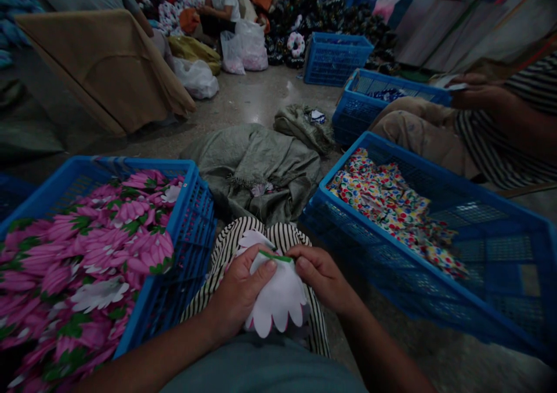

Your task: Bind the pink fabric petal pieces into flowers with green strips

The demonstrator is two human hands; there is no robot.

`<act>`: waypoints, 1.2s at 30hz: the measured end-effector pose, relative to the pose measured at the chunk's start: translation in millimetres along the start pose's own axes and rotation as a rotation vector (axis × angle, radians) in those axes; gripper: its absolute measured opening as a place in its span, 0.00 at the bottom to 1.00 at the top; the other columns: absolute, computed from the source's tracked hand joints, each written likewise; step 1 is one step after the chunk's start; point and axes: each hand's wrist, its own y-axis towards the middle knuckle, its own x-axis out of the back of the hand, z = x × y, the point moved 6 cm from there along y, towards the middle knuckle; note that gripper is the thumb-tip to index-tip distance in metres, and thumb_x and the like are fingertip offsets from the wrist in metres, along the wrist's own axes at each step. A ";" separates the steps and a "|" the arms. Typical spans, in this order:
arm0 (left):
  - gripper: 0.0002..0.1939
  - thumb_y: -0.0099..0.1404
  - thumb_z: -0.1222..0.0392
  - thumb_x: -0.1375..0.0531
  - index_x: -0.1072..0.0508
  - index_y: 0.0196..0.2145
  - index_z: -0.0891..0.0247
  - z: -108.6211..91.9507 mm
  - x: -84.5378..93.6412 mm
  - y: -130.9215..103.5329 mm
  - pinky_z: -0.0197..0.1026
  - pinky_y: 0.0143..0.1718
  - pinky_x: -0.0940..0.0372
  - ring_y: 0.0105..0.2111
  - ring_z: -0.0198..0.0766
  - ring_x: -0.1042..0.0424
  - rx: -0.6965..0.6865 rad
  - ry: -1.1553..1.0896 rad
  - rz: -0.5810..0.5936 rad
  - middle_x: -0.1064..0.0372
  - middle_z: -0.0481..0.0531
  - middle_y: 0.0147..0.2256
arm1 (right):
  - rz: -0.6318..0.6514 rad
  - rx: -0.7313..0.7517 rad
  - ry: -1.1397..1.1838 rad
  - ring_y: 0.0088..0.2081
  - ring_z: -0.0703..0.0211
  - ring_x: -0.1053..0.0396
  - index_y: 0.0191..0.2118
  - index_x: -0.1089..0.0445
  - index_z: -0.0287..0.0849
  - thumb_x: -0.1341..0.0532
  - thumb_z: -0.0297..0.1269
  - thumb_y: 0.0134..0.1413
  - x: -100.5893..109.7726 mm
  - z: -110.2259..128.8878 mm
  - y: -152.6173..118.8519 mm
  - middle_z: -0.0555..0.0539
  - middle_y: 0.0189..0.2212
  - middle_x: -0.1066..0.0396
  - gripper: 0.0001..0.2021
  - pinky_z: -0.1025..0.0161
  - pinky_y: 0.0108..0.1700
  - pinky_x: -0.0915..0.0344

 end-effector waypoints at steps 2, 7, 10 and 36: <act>0.10 0.55 0.54 0.40 0.34 0.30 0.63 0.2 -1.3 0.0 0.31 0.22 0.44 0.20 0.30 0.37 0.015 0.011 0.020 0.34 0.45 0.22 | 0.006 -0.001 -0.001 0.19 0.68 0.49 0.25 0.34 0.39 0.51 0.46 0.57 -0.4 -0.3 0.0 0.54 0.17 0.46 0.18 0.69 0.21 0.52; 0.10 0.55 0.55 0.40 0.33 0.30 0.63 0.9 -0.3 0.1 0.31 0.22 0.44 0.21 0.31 0.35 0.022 -0.003 0.026 0.33 0.46 0.23 | -0.173 -0.083 0.159 0.17 0.68 0.52 0.27 0.32 0.38 0.49 0.50 0.55 9.8 -11.7 0.3 0.54 0.15 0.48 0.20 0.70 0.18 0.56; 0.08 0.55 0.57 0.40 0.32 0.32 0.62 2.6 -1.4 0.7 0.31 0.23 0.42 0.21 0.31 0.34 0.036 -0.082 0.037 0.33 0.46 0.25 | -0.287 -0.175 0.392 0.16 0.70 0.56 0.36 0.34 0.39 0.51 0.56 0.52 12.3 -25.8 -2.6 0.55 0.16 0.48 0.23 0.71 0.15 0.59; 0.18 0.57 0.46 0.46 0.34 0.24 0.65 4.4 14.7 16.3 0.31 0.16 0.48 0.15 0.28 0.42 -0.109 0.213 -0.176 0.39 0.44 0.17 | -0.260 0.183 -0.347 0.33 0.58 0.37 0.43 0.35 0.42 0.35 0.31 0.36 -5.9 1.8 -15.8 0.46 0.35 0.35 0.21 0.65 0.31 0.40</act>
